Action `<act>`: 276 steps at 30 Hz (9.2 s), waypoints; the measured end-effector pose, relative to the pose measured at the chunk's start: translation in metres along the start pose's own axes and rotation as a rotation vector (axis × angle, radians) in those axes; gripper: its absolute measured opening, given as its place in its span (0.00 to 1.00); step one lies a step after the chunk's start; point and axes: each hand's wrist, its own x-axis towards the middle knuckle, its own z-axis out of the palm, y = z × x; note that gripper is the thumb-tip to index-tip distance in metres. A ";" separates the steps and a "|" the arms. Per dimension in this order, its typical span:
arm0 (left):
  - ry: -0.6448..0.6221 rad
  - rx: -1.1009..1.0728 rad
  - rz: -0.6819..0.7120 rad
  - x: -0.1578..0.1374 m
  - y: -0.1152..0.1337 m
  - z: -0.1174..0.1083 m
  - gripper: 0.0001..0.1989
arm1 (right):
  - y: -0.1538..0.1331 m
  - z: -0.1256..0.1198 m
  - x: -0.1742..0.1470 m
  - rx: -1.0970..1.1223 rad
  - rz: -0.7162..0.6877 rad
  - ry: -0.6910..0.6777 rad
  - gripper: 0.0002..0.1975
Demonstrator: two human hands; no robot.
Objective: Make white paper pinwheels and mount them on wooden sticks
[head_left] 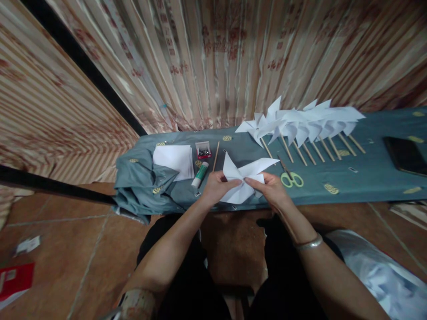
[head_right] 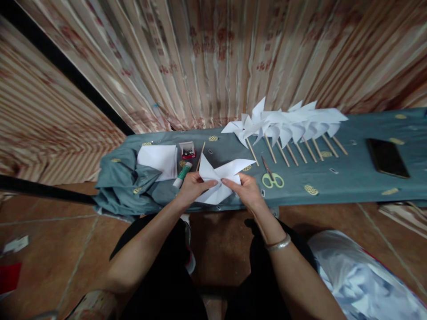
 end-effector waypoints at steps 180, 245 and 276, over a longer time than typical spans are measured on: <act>-0.094 0.313 0.173 -0.038 -0.005 -0.005 0.06 | -0.006 -0.030 -0.021 -0.253 -0.184 -0.048 0.17; -0.135 0.629 0.105 -0.041 -0.013 -0.024 0.21 | -0.001 -0.034 0.002 0.006 -0.006 -0.113 0.23; -0.104 0.574 0.160 -0.047 -0.023 -0.023 0.21 | 0.003 -0.023 0.005 -0.018 0.001 -0.052 0.25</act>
